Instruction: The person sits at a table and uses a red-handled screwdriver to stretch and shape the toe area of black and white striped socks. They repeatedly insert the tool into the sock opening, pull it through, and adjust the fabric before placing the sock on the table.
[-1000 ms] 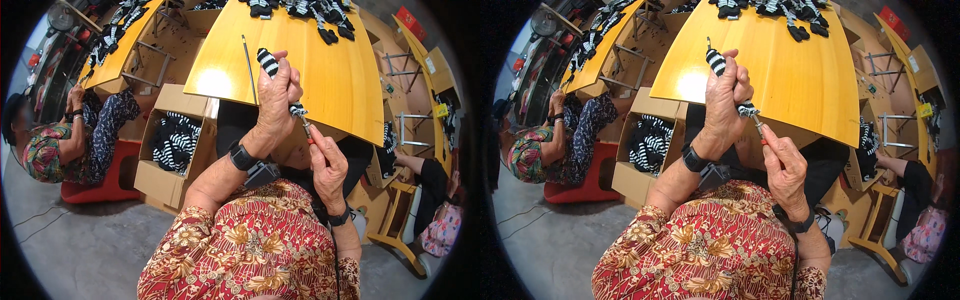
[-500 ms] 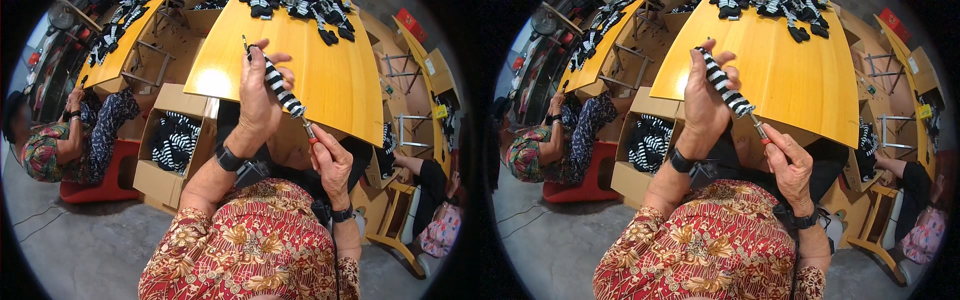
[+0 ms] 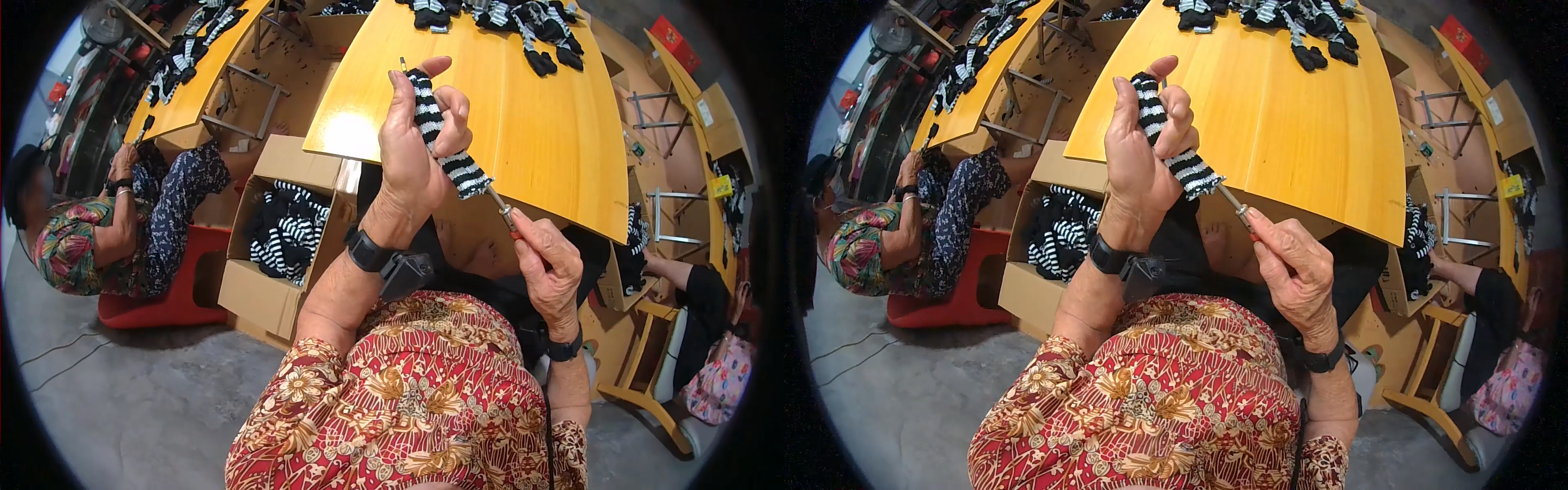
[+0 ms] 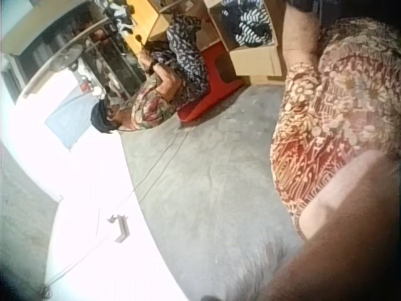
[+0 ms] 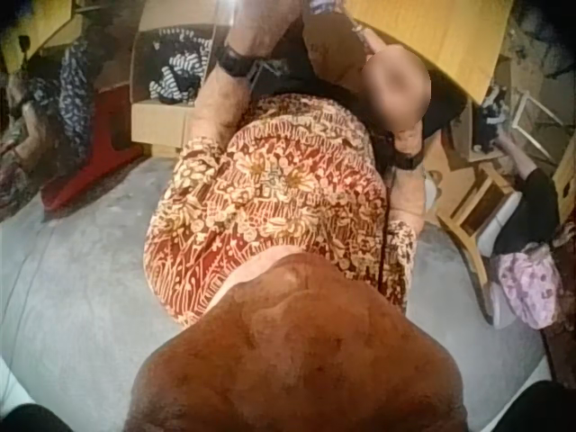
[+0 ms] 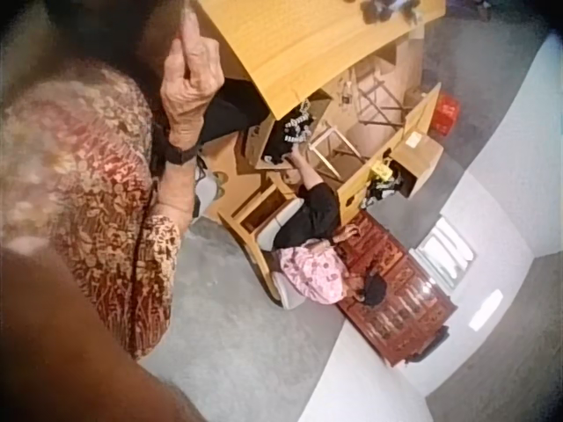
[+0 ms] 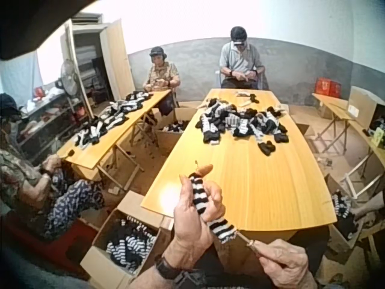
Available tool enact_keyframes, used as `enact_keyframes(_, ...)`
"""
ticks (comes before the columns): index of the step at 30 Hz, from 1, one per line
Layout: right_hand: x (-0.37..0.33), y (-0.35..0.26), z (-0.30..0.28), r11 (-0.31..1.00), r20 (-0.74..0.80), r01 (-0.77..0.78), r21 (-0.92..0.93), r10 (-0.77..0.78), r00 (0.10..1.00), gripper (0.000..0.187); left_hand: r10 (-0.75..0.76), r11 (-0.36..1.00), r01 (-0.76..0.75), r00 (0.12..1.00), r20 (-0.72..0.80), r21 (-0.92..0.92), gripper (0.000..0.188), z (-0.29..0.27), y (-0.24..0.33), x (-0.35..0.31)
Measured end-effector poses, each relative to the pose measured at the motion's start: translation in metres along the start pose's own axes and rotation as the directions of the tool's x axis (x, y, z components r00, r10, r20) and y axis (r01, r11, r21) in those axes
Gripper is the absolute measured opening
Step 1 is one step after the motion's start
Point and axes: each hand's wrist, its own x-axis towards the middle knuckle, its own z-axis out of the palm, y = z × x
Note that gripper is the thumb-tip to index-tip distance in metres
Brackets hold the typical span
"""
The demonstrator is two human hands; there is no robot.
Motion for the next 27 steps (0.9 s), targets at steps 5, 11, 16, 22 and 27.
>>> enact_keyframes(5,0.002,-0.01,0.005,0.999,-0.036,-0.016,-0.05,0.014,0.999,0.04,0.007,0.997,-0.006,1.0,-0.009,0.083,0.051,0.003,-0.007,-0.003)
enact_keyframes(11,0.005,-0.009,0.023,0.98,-0.145,0.002,-0.201,-0.032,0.989,0.035,-0.004,0.982,0.023,0.995,-0.101,0.188,0.048,0.01,-0.026,-0.01)
enact_keyframes(16,0.009,-0.001,0.038,0.971,-0.253,0.055,-0.234,-0.115,0.961,0.033,-0.049,0.971,0.06,0.997,-0.052,0.23,0.049,0.011,-0.038,-0.016)
enact_keyframes(22,0.01,-0.012,0.033,0.986,-0.089,0.016,-0.166,-0.031,0.996,0.044,0.059,0.995,-0.049,0.992,-0.11,0.089,0.04,-0.002,-0.013,-0.004)
enact_keyframes(27,-0.001,-0.006,0.004,0.95,0.101,-0.264,0.167,0.25,0.963,0.047,-0.084,0.992,0.086,0.996,0.029,-0.09,0.035,-0.016,0.008,0.005)
